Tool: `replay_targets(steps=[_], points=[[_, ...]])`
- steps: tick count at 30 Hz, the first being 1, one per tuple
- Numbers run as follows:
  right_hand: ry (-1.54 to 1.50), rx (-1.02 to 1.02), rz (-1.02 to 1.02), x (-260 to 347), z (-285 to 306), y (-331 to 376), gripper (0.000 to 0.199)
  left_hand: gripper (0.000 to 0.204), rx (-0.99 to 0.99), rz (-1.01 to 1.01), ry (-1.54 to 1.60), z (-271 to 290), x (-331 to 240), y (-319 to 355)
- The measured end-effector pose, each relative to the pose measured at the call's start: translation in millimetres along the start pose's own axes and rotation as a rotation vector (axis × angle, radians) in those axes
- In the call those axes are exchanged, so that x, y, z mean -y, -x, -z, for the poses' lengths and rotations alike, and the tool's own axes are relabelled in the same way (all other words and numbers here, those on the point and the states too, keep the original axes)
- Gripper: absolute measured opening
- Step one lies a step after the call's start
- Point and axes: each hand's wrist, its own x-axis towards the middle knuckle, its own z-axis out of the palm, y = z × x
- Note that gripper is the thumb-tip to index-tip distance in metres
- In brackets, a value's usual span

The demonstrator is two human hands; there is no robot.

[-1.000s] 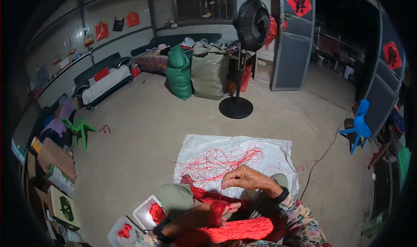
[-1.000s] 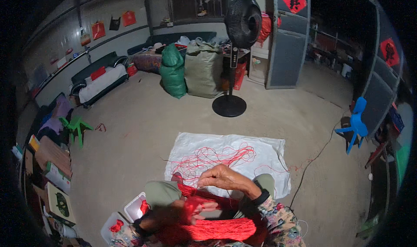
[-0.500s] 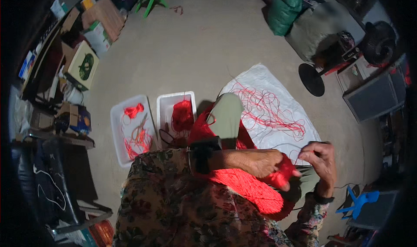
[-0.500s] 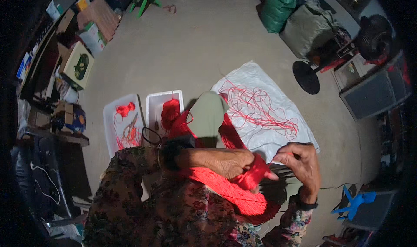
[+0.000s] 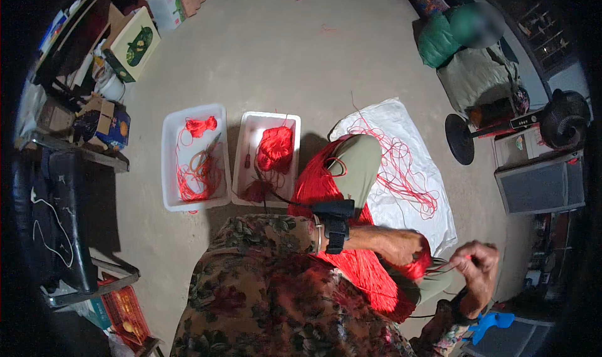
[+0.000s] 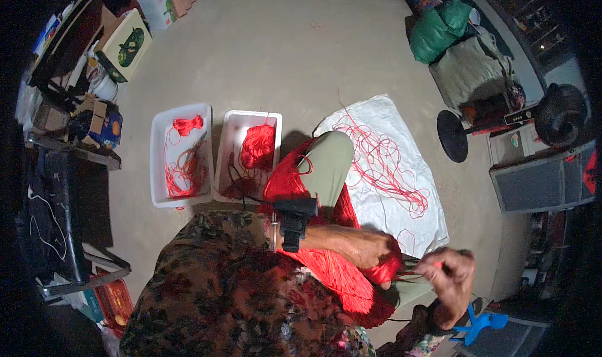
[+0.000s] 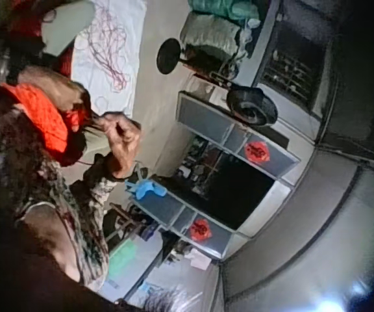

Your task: Winding red string around the legs, tying knots, and cutting it with scissors to prepare small bundles.

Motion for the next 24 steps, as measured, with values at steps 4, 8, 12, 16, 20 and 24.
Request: replay_targets(steps=[4, 8, 12, 16, 20, 24], points=[[-0.449, -0.076, -0.248, -103.0, -2.1, -5.2, 0.028, 0.036, -0.083, -0.129, -0.016, 21.2, -50.9, 3.9], [-0.563, -0.152, -0.219, -107.7, -70.6, 0.3, 0.022, 0.009, -0.387, -0.221, 0.602, 43.0, -63.3, -17.3], [-0.334, -0.011, -0.185, -42.8, -76.9, 5.3, 0.017, 0.016, -0.394, -0.272, 0.182, 85.0, -35.2, -23.8], [-0.180, -0.134, 0.010, -7.1, -33.3, 4.7, 0.015, 0.028, -0.322, 0.025, 0.235, 41.8, 16.5, -7.2], [-0.116, -0.019, 0.102, -18.7, -8.3, -7.5, 0.021, 0.022, -0.058, 0.135, 0.293, -4.5, -10.0, -1.7], [-0.135, -0.287, 0.246, -96.0, -18.2, -11.6, 0.027, 0.017, 0.014, 0.070, 0.349, 14.1, -67.7, -10.9]])
